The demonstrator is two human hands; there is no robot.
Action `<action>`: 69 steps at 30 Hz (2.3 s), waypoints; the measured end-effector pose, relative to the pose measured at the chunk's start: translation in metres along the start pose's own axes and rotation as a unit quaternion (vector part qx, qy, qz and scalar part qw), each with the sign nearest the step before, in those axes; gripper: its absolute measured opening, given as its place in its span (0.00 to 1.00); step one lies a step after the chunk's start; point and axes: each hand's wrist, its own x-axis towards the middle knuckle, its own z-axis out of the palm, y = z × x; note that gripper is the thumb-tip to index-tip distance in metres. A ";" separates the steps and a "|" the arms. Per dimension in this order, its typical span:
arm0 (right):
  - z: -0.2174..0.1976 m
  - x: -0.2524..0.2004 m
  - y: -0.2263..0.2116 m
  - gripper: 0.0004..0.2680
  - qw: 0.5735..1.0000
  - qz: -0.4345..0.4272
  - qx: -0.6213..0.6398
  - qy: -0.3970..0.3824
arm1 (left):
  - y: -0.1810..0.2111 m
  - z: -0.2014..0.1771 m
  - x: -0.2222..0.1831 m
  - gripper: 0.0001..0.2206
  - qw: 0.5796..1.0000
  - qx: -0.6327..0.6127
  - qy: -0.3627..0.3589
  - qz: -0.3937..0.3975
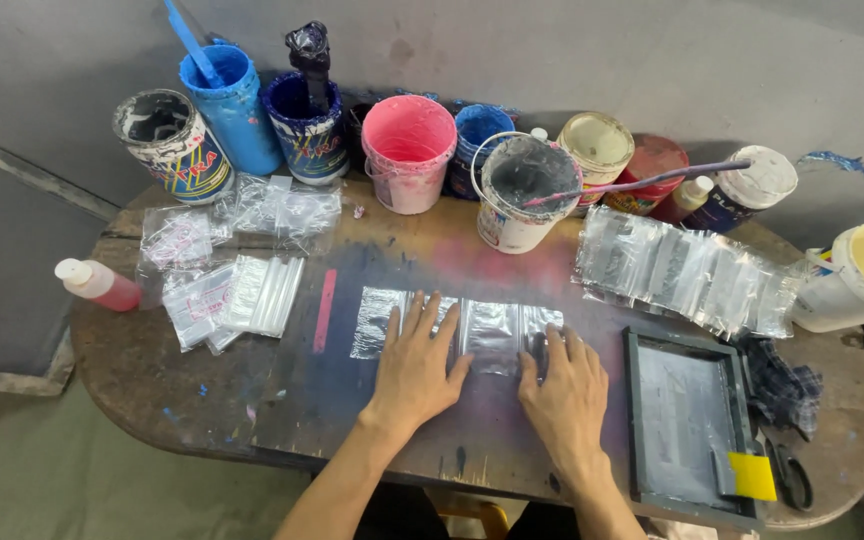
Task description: Manually screen printing designs onto small plastic bags using a handheld frame and a sponge.
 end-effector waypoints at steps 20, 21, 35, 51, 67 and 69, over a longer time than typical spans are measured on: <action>-0.009 0.027 0.012 0.19 0.980 0.141 0.111 -0.081 | 0.025 0.073 0.069 0.09 0.996 -0.059 0.041 0.052; -0.007 0.028 0.015 0.20 0.983 0.133 0.109 -0.063 | 0.023 0.078 0.068 0.07 0.996 -0.077 0.015 0.035; 0.038 0.048 0.012 0.16 0.995 0.056 0.062 -0.048 | 0.019 0.064 0.064 0.32 0.978 -0.200 0.021 0.057; 0.024 0.047 0.015 0.03 0.881 0.044 0.469 -0.038 | 0.010 0.029 0.063 0.25 0.967 -0.238 -0.001 0.085; 0.035 0.051 0.019 0.07 0.837 0.092 0.539 -0.009 | 0.005 0.026 0.067 0.06 0.970 -0.241 0.007 -0.006; 0.028 0.051 0.016 0.10 0.838 0.098 0.537 -0.006 | 0.006 0.023 0.066 0.08 0.969 -0.248 0.001 -0.009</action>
